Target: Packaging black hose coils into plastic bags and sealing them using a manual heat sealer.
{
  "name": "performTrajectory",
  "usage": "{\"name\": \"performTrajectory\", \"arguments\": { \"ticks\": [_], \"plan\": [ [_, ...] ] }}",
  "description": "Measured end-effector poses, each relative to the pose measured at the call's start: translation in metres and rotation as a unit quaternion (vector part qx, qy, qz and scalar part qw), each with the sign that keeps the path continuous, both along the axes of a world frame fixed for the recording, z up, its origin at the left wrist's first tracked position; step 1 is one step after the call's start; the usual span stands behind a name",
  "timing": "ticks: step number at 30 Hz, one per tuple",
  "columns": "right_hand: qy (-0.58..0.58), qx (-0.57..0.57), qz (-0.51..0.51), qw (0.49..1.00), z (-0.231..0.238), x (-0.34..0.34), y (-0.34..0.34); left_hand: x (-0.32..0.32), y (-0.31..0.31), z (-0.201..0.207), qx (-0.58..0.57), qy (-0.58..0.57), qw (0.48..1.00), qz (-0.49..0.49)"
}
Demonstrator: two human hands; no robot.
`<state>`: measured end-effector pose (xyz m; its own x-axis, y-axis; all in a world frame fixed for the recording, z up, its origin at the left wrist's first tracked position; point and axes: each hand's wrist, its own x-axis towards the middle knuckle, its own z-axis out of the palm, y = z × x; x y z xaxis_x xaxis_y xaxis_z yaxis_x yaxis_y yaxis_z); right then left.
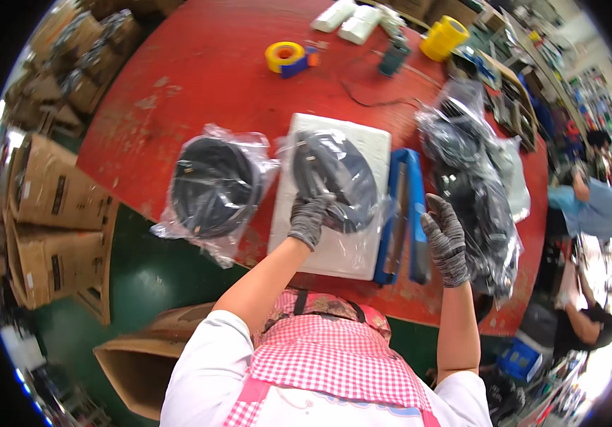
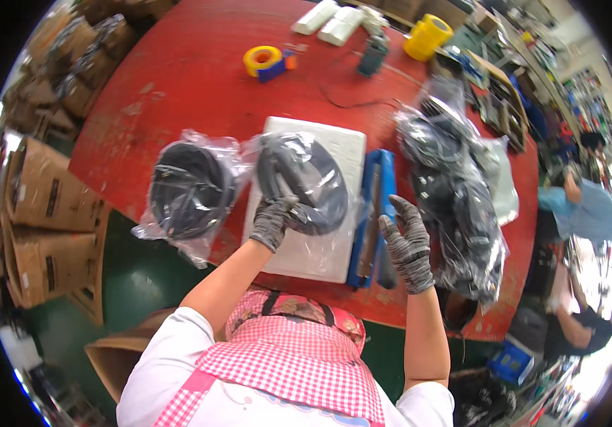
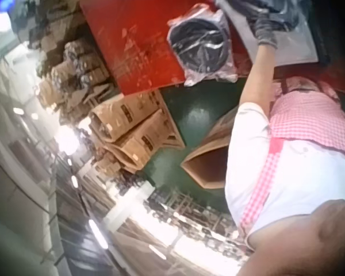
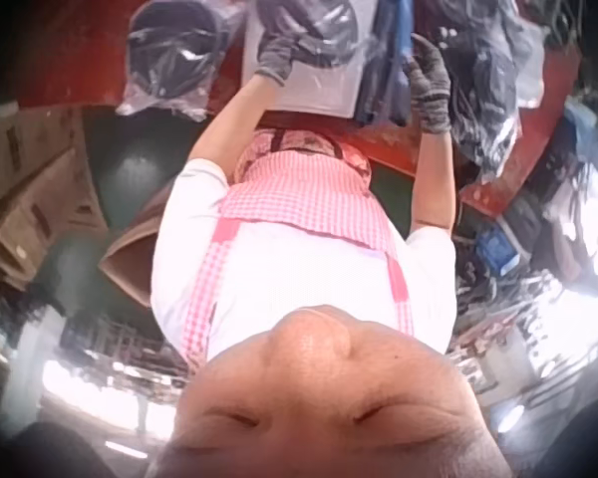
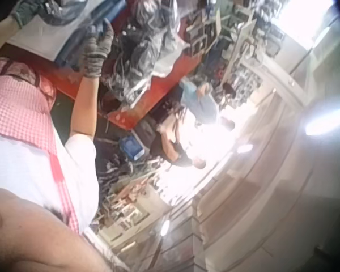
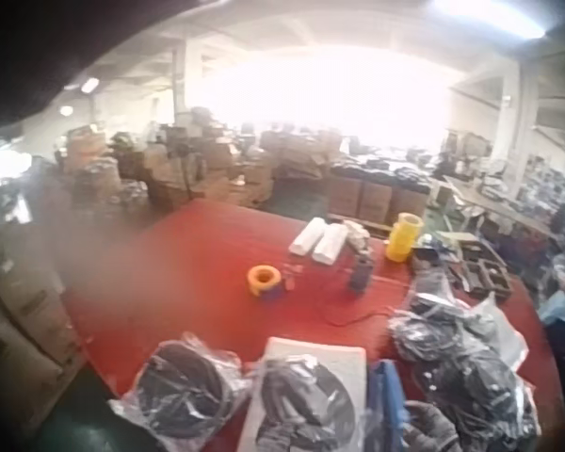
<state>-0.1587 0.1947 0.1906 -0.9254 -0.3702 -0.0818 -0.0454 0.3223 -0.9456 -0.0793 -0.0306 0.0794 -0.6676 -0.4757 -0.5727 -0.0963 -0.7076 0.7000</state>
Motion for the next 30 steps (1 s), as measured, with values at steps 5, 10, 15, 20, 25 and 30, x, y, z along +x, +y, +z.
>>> {"name": "performTrajectory", "arguments": {
  "ticks": [5,10,15,20,25,30],
  "plan": [
    [-0.033,-0.001,0.037,0.999,-0.106,-0.021,-0.069,0.058,-0.078,0.081,-0.004,0.103,0.984,-0.148],
    [-0.384,-0.191,0.225,0.875,-0.076,0.037,-0.178,0.111,-0.193,0.122,-0.08,0.043,0.965,-0.244],
    [-0.391,-0.168,0.168,0.889,-0.051,0.084,-0.273,0.109,-0.286,0.113,-0.234,-0.11,0.949,-0.18],
    [-0.382,0.078,0.205,0.898,-0.089,0.087,-0.308,0.131,-0.342,-0.006,-0.413,-0.202,0.872,-0.168],
    [-0.382,0.1,0.239,0.887,-0.084,0.079,-0.303,0.121,-0.333,0.005,-0.486,-0.29,0.8,-0.2],
    [-0.187,0.015,0.215,0.958,-0.119,0.101,-0.268,0.106,-0.253,0.05,-0.804,-0.306,0.472,-0.194]
  ]
}}
